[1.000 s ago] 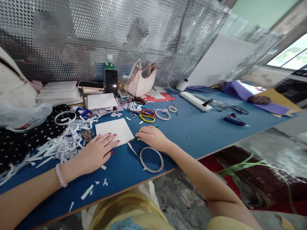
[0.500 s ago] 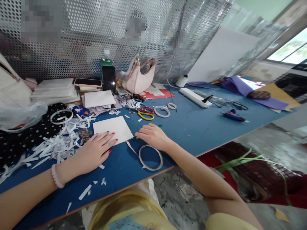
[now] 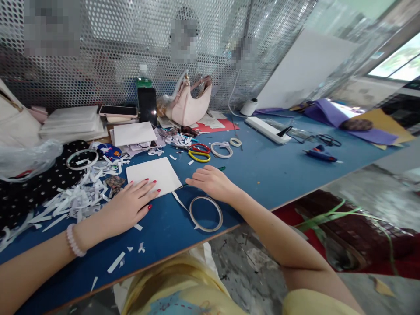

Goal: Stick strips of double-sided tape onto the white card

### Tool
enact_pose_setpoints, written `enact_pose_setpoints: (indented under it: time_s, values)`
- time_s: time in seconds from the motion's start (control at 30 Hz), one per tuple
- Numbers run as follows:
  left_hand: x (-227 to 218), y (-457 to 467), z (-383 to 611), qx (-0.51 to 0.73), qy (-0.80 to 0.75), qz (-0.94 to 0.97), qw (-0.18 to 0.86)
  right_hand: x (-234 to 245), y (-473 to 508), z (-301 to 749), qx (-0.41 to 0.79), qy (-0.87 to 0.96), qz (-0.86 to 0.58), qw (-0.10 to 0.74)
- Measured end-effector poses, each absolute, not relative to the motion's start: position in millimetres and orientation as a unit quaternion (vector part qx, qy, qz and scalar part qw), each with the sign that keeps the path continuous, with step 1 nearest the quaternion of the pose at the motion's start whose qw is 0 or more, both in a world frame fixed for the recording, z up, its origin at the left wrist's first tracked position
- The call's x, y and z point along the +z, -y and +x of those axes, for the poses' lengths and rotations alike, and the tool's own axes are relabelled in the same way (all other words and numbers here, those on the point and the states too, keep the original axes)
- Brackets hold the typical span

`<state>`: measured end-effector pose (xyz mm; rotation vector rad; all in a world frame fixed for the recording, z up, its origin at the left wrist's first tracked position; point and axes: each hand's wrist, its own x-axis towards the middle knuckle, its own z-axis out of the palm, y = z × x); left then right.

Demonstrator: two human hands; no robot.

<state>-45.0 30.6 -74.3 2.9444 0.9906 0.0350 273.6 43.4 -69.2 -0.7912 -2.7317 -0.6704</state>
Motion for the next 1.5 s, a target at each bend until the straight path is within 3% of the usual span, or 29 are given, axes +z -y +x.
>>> enact_pose_setpoints:
  time_s: [0.17, 0.33, 0.67, 0.87, 1.07, 1.5]
  values:
    - [-77, -31, -46, 0.019, -0.318, 0.948, 0.016, -74, -46, 279, -0.204, 0.930, -0.282, 0.117]
    - [-75, -29, -48, 0.034, -0.324, 0.945, 0.026, -83, -57, 293, -0.107, 0.907, -0.366, 0.177]
    - [-65, -54, -68, 0.056, -0.410, 0.910, -0.007, -90, -66, 296, -0.087, 0.841, -0.490, 0.211]
    - [-67, -65, -75, 0.007, -0.443, 0.896, 0.010, -80, -42, 262, -0.040, 0.884, -0.418, 0.204]
    - [-66, -62, -70, 0.023, -0.441, 0.897, -0.017, -75, -31, 242, 0.056, 0.960, -0.227, 0.155]
    - [-71, -58, -63, 0.060, -0.455, 0.888, -0.037, -73, -33, 241, 0.049, 0.975, -0.193, 0.094]
